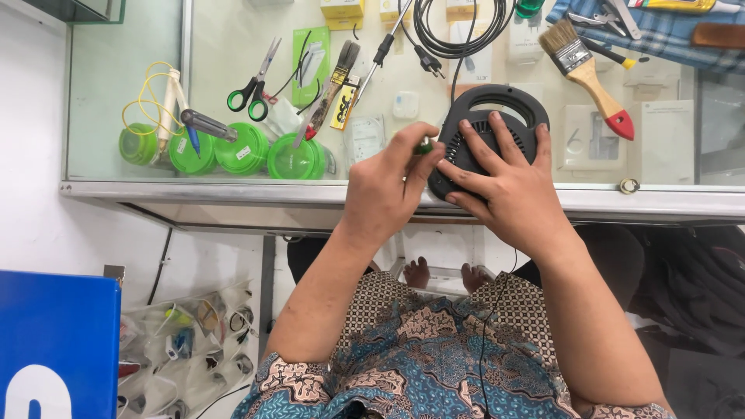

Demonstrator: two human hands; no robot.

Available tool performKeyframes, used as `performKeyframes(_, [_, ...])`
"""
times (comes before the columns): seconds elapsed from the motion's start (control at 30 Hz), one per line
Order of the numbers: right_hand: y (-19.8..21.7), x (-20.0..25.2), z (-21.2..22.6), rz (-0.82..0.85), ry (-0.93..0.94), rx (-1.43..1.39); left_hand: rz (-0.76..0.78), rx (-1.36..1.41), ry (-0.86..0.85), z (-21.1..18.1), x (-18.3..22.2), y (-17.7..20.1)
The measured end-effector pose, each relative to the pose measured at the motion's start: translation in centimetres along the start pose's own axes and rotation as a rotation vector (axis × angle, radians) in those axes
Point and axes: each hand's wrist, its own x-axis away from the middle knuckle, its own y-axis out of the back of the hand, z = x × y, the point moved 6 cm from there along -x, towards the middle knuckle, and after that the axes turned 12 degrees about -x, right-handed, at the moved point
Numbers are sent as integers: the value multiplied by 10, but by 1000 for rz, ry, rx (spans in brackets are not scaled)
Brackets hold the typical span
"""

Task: Assembling the plastic housing of an electronic device using a screwdriver

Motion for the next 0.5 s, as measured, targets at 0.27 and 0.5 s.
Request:
performKeyframes(0.27, [1, 2, -1, -41, 15, 2, 170, -53, -426, -58, -17, 21])
performKeyframes(0.5, [4, -15, 1, -59, 19, -662, 92, -17, -278, -45, -20, 23])
